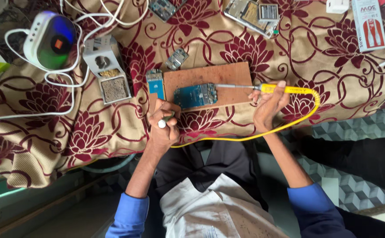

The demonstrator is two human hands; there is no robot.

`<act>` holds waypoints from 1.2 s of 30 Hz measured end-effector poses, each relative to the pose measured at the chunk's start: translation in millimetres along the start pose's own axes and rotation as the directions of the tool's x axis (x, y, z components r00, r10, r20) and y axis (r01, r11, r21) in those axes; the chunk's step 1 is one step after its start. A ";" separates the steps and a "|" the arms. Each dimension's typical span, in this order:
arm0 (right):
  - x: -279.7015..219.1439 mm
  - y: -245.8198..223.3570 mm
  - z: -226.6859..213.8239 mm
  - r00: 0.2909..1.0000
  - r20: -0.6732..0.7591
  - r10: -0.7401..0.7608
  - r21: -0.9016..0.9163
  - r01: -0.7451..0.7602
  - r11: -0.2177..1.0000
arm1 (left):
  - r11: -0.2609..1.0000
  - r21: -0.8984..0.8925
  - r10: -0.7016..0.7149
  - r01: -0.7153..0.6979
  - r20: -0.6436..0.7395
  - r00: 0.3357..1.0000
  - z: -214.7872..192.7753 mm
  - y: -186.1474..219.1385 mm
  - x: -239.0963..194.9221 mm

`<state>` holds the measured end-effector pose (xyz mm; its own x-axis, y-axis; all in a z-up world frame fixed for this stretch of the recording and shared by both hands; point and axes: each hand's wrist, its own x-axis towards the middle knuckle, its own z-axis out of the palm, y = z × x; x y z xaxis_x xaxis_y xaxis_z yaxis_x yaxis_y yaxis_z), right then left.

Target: The person uses a soldering iron and solder to work on a small circuit board placed on a wooden block. They repeatedly apply solder to various points on the board while holding it steady with their other hand.

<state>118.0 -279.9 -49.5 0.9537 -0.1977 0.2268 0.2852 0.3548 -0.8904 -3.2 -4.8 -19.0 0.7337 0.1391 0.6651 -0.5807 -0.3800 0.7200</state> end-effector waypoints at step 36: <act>3.3 4.9 -5.9 1.000 -0.002 -0.001 0.025 0.001 1.000 | 0.998 0.062 -0.022 0.017 0.078 0.997 -4.5 3.1 1.5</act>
<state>121.9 -284.2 -55.4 0.9532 -0.2000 0.2266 0.2884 0.3778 -0.8798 -5.5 -1.6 -14.8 0.7713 0.0758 0.6319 -0.5454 -0.4331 0.7176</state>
